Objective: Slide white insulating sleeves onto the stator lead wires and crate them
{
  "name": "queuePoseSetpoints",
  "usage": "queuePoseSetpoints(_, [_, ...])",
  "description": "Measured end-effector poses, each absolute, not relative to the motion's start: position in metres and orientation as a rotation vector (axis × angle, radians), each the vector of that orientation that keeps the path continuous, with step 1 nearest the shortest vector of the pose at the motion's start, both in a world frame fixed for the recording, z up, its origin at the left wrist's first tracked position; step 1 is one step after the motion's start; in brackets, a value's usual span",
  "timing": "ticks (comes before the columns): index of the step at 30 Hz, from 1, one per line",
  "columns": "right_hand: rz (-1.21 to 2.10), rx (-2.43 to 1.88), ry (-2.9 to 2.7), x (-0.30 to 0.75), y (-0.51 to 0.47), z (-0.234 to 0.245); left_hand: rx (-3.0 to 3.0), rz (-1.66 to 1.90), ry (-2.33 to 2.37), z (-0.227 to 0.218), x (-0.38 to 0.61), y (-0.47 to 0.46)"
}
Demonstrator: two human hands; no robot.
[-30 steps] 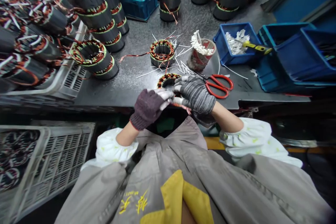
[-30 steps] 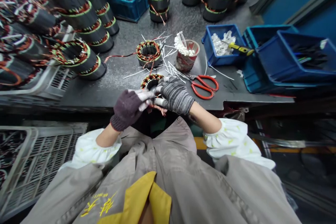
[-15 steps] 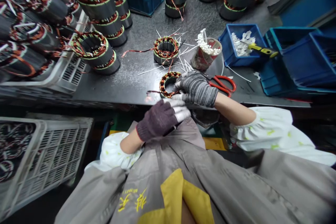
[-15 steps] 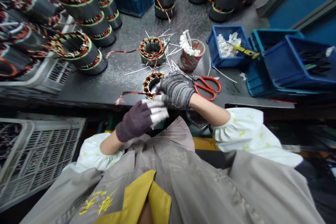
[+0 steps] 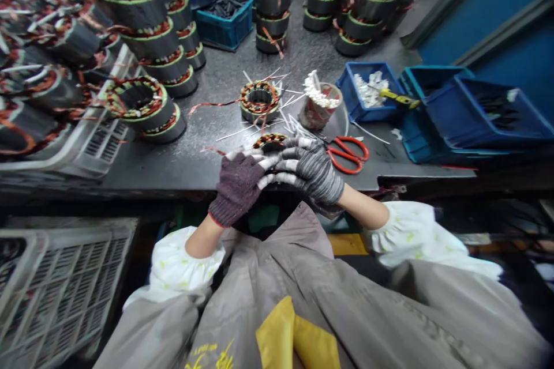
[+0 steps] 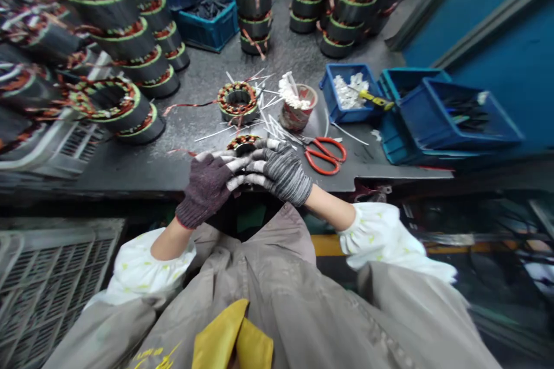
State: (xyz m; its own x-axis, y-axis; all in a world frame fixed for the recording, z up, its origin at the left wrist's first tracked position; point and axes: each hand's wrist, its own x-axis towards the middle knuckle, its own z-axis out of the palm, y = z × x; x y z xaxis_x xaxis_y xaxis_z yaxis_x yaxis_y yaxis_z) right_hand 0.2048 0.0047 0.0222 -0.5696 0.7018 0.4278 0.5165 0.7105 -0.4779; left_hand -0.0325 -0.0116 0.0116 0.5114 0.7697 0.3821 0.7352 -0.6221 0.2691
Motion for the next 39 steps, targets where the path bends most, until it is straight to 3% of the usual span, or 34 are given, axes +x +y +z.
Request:
queuePoseSetpoints(8, [0.064, -1.536, -1.409, 0.281, 0.069, 0.002, 2.749, 0.821, 1.259, 0.014, -0.017, -0.005])
queuePoseSetpoints(14, [0.205, -1.352, -1.377, 0.278, 0.107, 0.003, 2.795, 0.775, 1.272, 0.01, -0.012, -0.005])
queuePoseSetpoints(20, [0.612, -1.262, -1.137, 0.304, 0.107, 0.01, 2.821, 0.844, 1.27, 0.012, -0.011, -0.011])
queuePoseSetpoints(23, [0.595, -1.293, -1.069, 0.314, 0.105, 0.02, 2.813, 0.847, 1.271, 0.012, -0.01, -0.011])
queuePoseSetpoints(30, [0.377, -1.165, -1.147, 0.283, 0.045, 0.035, 2.745, 0.865, 1.362, 0.008, -0.004, -0.009])
queuePoseSetpoints(36, [0.83, -0.98, -1.429, 0.248, -0.052, 0.017, 2.681, 0.724, 1.393, 0.01, 0.0, -0.015])
queuePoseSetpoints(39, [0.831, -0.856, -1.74, 0.243, -0.075, 0.003, 2.651, 0.64, 1.399, 0.011, -0.003, -0.017])
